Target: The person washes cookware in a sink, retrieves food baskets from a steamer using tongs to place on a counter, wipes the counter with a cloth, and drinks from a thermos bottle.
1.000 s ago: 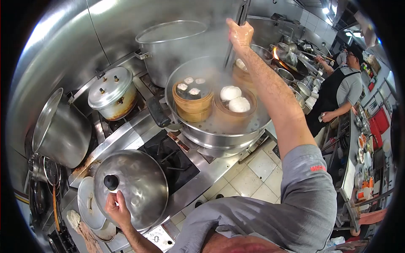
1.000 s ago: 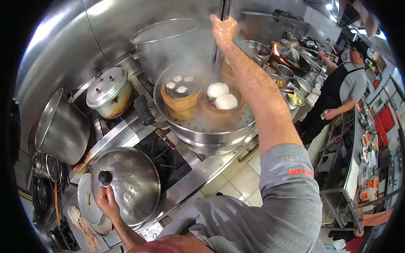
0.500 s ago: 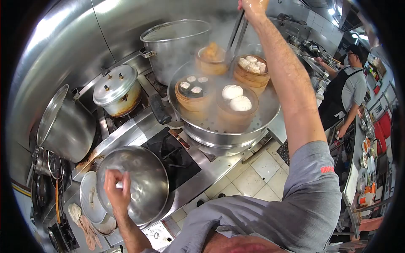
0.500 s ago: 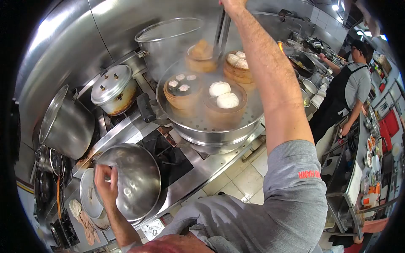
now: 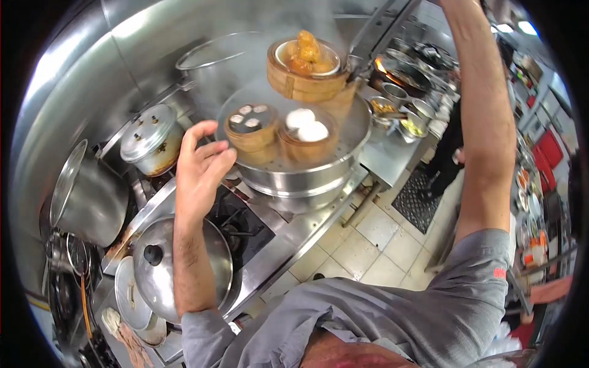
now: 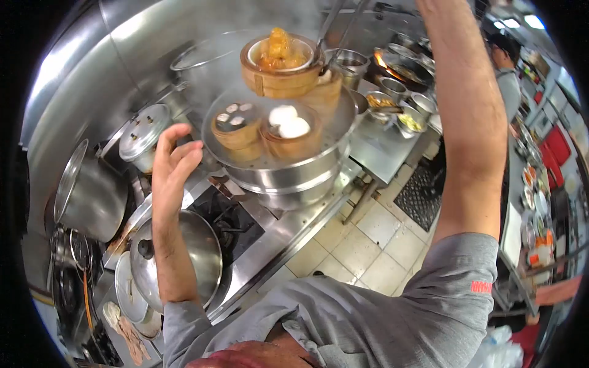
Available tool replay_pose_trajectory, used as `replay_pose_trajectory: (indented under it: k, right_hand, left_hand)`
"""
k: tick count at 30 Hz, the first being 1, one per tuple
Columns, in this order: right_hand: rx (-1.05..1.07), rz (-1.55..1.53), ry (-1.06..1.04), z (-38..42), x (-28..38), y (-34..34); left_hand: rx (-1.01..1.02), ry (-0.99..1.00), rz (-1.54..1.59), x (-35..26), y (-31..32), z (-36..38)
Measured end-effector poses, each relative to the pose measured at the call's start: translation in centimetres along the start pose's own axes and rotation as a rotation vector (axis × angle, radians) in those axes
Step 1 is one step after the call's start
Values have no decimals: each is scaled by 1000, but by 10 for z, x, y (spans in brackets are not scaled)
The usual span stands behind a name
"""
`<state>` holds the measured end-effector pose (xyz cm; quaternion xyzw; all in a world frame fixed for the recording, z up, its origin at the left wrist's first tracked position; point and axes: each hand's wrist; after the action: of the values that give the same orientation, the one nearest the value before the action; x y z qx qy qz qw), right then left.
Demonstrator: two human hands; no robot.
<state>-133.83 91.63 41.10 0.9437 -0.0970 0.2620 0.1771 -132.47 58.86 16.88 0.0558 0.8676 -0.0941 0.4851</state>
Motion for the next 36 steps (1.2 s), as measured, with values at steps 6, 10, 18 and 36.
replay_pose_trajectory:
  k: [6, 10, 18, 36]
  right_hand:
    - [-94, 136, -30, 120, 103, -51]
    - [-286, 341, -10, 218, 161, -69]
    - [-523, 712, 97, 393, 267, -75]
    - [-1266, 1080, -46, 722, 578, 86]
  left_hand:
    - [306, 37, 95, -9, 70, 3]
    - [577, -36, 146, 7, 129, 31]
    - [1127, -434, 233, 47, 218, 174]
    - [1710, -80, 590, -128, 195, 511]
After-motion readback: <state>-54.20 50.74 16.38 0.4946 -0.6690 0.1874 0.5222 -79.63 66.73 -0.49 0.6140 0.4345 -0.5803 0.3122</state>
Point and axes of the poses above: each hand's wrist, its own z-axis away from the middle knuckle, its own y-axis out of the palm, x = y × z, and after that the axes turned 4 degrees about y, right-handed
